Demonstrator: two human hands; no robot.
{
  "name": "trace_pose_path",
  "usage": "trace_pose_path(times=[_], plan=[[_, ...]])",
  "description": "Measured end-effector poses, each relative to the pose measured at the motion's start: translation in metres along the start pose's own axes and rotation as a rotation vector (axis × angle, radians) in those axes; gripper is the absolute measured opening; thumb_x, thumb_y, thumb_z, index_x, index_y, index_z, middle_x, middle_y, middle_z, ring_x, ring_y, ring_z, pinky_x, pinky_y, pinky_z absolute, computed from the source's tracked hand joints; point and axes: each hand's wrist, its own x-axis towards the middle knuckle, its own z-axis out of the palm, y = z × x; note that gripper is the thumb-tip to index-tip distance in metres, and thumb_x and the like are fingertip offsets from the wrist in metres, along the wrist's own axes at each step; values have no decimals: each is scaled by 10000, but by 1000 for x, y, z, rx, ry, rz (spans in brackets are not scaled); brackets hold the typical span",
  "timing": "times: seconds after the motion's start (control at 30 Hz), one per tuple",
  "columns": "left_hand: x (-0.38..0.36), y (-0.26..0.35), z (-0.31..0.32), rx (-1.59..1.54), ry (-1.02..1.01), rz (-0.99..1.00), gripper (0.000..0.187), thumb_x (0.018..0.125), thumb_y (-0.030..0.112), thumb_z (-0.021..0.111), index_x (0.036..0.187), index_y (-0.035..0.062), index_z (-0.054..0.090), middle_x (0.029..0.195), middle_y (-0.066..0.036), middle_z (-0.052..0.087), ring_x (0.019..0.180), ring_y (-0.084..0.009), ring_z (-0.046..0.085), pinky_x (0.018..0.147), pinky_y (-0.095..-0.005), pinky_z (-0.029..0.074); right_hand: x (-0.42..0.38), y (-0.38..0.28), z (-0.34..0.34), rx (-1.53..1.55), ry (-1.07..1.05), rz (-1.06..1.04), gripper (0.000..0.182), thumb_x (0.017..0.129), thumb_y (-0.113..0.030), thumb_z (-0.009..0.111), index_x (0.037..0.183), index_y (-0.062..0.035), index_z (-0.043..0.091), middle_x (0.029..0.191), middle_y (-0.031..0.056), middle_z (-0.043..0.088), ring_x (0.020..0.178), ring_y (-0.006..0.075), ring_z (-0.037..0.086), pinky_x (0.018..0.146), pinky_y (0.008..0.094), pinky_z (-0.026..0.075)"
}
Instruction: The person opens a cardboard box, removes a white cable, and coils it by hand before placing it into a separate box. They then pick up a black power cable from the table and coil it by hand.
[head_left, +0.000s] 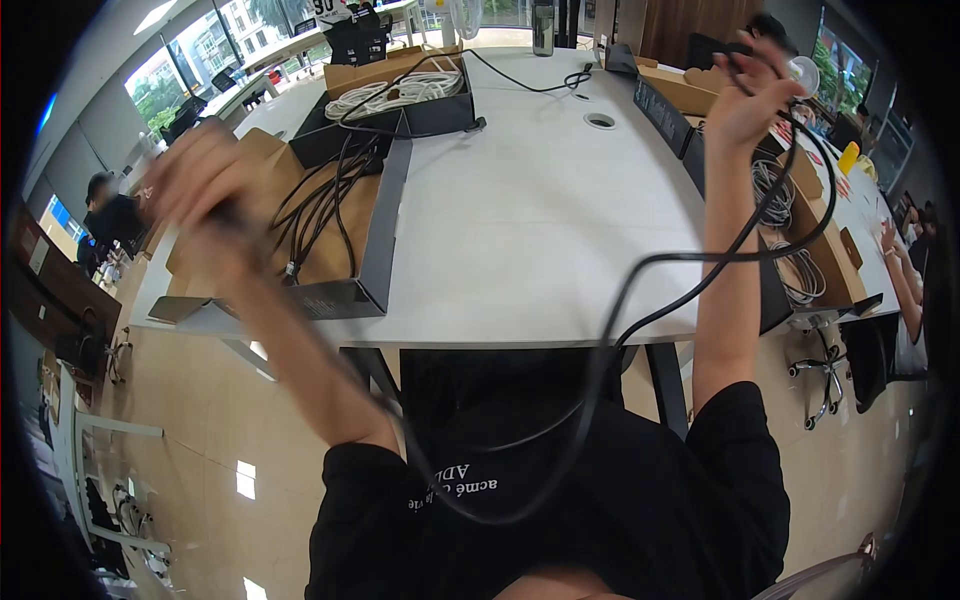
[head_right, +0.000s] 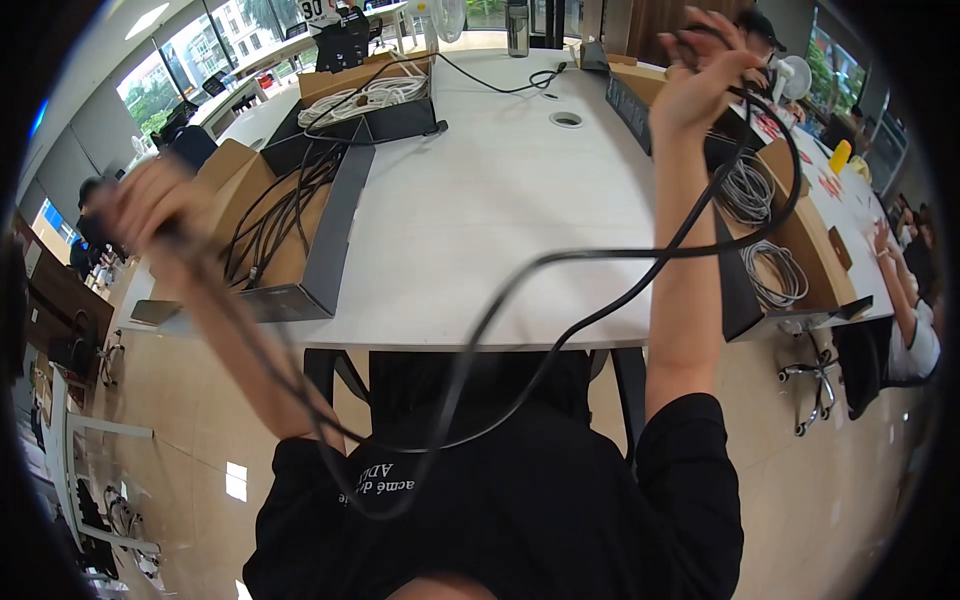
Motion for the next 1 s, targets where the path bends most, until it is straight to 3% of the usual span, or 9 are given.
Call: trace_pose_path(times=[0.13, 0.27, 0.33, 0.47, 0.6, 0.8, 0.83, 0.93, 1.0], plan=[[62, -73, -108, -100, 325, -387, 171, 802, 66, 600, 677, 67, 483, 648, 0, 481, 605, -115, 495, 651, -268, 471, -59, 1, 34, 202, -290, 409, 693, 864, -613, 256, 1181, -23, 436, 1113, 143, 547, 962, 183, 536, 858, 418, 438], [66, -149, -166, 215, 856, -314, 247, 753, 193, 690, 656, 66, 501, 895, -121, 513, 852, -264, 531, 805, -388, 472, -98, 12, 48, 145, -467, 409, 512, 905, -464, 366, 1189, -45, 447, 1135, 96, 522, 936, 149, 528, 862, 328, 405], [59, -163, -177, 211, 818, -413, 273, 765, 265, 680, 656, 76, 515, 1052, -164, 467, 945, -290, 510, 825, -421, 467, -111, 15, 54, 34, -535, 418, 374, 910, -331, 458, 1166, -59, 479, 1080, 86, 532, 906, 144, 533, 826, 290, 413], [41, -174, -197, 472, 672, -289, 334, 866, 460, 477, 903, 132, 534, 833, -44, 569, 839, -204, 579, 770, -368, 494, -139, 3, 57, -181, -754, 634, 366, 883, -322, 501, 1169, -94, 496, 984, 124, 554, 900, 205, 540, 781, 300, 428], [38, -157, -191, 620, 542, -343, 503, 814, 588, 446, 957, 108, 495, 892, -38, 568, 760, -134, 593, 659, -261, 522, -139, 11, 55, -419, -990, 238, 546, 842, -438, 507, 1269, -112, 416, 1028, 133, 565, 1069, 313, 458, 912, 414, 350], [38, -151, -187, 679, 593, -388, 307, 795, 292, 627, 954, 54, 518, 837, -56, 537, 824, -169, 583, 679, -266, 525, -145, 23, 41, -815, -1178, -89, 706, 805, -542, 447, 1383, -194, 238, 1389, 70, 316, 1315, 339, 144, 1021, 557, 62], [41, -150, -181, 727, 685, -382, 257, 793, 234, 625, 927, 39, 524, 827, -56, 535, 822, -165, 591, 703, -267, 527, -143, 19, 41, -900, -1258, -69, 711, 809, -491, 460, 1395, -182, 204, 1463, 68, 131, 1322, 342, 119, 1025, 552, 81], [48, -136, -208, 802, 652, -249, 178, 743, 89, 637, 816, -45, 546, 853, -129, 577, 814, -176, 616, 830, -258, 514, -154, 35, 43, -390, -1164, 242, 814, 773, -536, 517, 1394, -116, 202, 1468, 89, 72, 1281, 315, 210, 1009, 554, 150], [53, -129, -212, 889, 695, -129, 154, 728, 29, 637, 779, -78, 539, 857, -156, 597, 777, -195, 629, 821, -272, 522, -152, 19, 53, 117, -875, 824, 761, 813, -450, 454, 1404, -108, 118, 1455, 112, 78, 1253, 308, 263, 966, 548, 267]])
